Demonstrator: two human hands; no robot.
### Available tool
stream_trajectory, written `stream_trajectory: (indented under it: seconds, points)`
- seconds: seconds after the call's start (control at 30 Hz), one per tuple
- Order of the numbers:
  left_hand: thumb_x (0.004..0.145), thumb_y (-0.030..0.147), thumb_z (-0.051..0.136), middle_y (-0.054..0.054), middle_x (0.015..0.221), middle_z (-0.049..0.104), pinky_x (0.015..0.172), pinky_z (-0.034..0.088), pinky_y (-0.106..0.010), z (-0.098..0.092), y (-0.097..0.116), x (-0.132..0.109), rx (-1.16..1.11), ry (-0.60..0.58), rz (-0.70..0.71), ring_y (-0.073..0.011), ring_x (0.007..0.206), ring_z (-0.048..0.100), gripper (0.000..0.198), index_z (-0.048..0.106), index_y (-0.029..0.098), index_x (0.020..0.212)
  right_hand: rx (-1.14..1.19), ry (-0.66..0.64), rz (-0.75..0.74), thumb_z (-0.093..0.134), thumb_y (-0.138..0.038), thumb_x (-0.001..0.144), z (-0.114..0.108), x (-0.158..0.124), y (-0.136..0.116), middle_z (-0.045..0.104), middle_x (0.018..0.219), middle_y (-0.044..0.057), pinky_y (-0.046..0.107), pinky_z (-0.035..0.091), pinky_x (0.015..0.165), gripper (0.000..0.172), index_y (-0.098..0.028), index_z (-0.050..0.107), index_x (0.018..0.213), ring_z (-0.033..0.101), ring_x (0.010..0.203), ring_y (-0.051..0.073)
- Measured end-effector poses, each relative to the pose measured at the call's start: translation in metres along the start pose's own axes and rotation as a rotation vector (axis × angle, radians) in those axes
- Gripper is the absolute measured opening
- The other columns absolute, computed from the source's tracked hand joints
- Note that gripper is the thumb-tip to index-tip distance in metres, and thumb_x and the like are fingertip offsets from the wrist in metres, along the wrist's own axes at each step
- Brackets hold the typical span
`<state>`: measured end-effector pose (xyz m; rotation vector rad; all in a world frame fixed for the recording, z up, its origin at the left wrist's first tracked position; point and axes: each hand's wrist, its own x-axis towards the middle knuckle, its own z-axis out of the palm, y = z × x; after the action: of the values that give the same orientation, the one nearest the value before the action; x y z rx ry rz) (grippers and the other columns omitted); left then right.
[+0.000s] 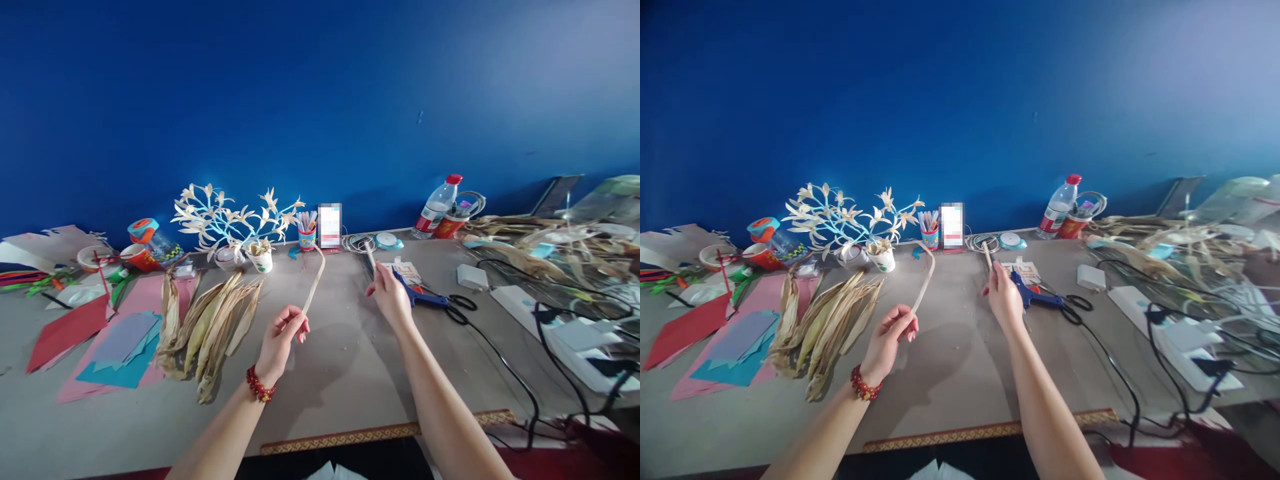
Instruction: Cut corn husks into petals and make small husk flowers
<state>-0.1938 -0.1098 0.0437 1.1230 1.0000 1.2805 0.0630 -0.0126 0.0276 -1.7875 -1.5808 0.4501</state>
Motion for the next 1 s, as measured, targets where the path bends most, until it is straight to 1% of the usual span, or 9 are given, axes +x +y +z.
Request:
stream_trajectory:
  seconds: [0.1,0.2,0.27,0.37,0.43,0.57,0.77,0.87,1.0]
  points:
    - [0.09,0.035,0.058,0.0,0.07,0.06,0.06,0.04,-0.023,0.001,0.001,0.002,0.012,0.03,0.021,-0.0088,0.057,0.048,0.023,0.058,0.017,0.076,-0.18,-0.195,-0.091,0.041,-0.03,0.095,0.01,-0.005,-0.009,0.074,0.094,0.008,0.031,0.049,0.074,0.041,-0.02,0.057,0.132,0.066,0.084,0.022]
    - [0.087,0.037,0.061,-0.001,0.072,0.063,0.061,0.04,-0.023,0.001,-0.001,0.002,0.009,0.057,0.007,-0.0087,0.057,0.047,0.023,0.06,0.016,0.076,-0.177,-0.142,-0.268,0.051,-0.026,0.09,0.011,-0.014,-0.027,0.066,0.119,0.015,0.043,0.045,0.095,0.039,-0.017,0.061,0.127,0.06,0.107,0.029]
    - [0.085,0.037,0.064,-0.002,0.073,0.065,0.06,0.04,-0.022,0.001,-0.006,0.002,-0.005,0.068,-0.026,-0.0086,0.057,0.048,0.022,0.062,0.016,0.078,-0.025,-0.12,-0.425,0.052,-0.03,0.092,0.008,-0.025,-0.042,0.065,0.121,0.016,0.048,0.041,0.102,0.032,-0.017,0.068,0.116,0.057,0.114,0.031]
    - [0.081,0.037,0.068,-0.002,0.074,0.067,0.059,0.04,-0.022,0.001,-0.015,0.002,-0.045,0.067,-0.077,-0.0085,0.057,0.048,0.022,0.063,0.016,0.081,0.057,-0.224,-0.489,0.052,-0.033,0.094,0.008,-0.049,-0.066,0.073,0.097,0.005,0.037,0.055,0.083,0.023,-0.028,0.072,0.105,0.067,0.091,0.022]
    - [0.08,0.038,0.07,-0.001,0.071,0.064,0.059,0.04,-0.022,0.002,-0.02,0.003,-0.067,0.05,-0.088,-0.009,0.057,0.048,0.023,0.064,0.016,0.082,0.22,-0.386,-0.485,0.053,-0.035,0.095,0.012,-0.064,-0.078,0.073,0.09,0.005,0.034,0.056,0.077,0.022,-0.028,0.071,0.104,0.069,0.082,0.02]
    - [0.079,0.039,0.07,0.001,0.062,0.056,0.059,0.039,-0.022,0.003,-0.015,0.003,0.046,-0.02,-0.069,-0.0108,0.059,0.047,0.024,0.064,0.016,0.073,0.294,-0.373,-0.443,0.048,-0.038,0.097,0.017,-0.08,-0.087,0.072,0.086,0.008,0.035,0.056,0.074,0.027,-0.026,0.072,0.097,0.069,0.078,0.02]
    - [0.078,0.038,0.07,0.001,0.064,0.057,0.058,0.038,-0.022,0.003,-0.009,0.004,0.186,-0.045,-0.027,-0.0119,0.061,0.048,0.023,0.063,0.017,0.071,0.297,-0.404,-0.549,0.05,-0.038,0.097,0.011,-0.079,-0.092,0.072,0.087,0.009,0.036,0.056,0.069,0.027,-0.026,0.074,0.096,0.068,0.075,0.021]
    - [0.08,0.036,0.067,0.0,0.067,0.061,0.061,0.041,-0.023,0.001,-0.013,0.004,0.093,-0.027,-0.061,-0.0115,0.061,0.049,0.021,0.063,0.017,0.074,0.227,-0.314,-0.534,0.058,-0.038,0.091,-0.014,-0.063,-0.079,0.073,0.095,0.007,0.033,0.055,0.065,0.023,-0.028,0.072,0.106,0.067,0.068,0.019]
    - [0.081,0.035,0.067,0.0,0.07,0.064,0.064,0.042,-0.022,-0.004,-0.016,0.005,-0.053,0.051,-0.143,-0.0102,0.061,0.049,0.022,0.058,0.018,0.073,0.022,0.105,-0.29,0.051,-0.042,0.091,-0.08,-0.022,-0.013,0.074,0.092,0.007,0.031,0.05,0.066,0.029,-0.022,0.071,0.1,0.065,0.073,0.02]
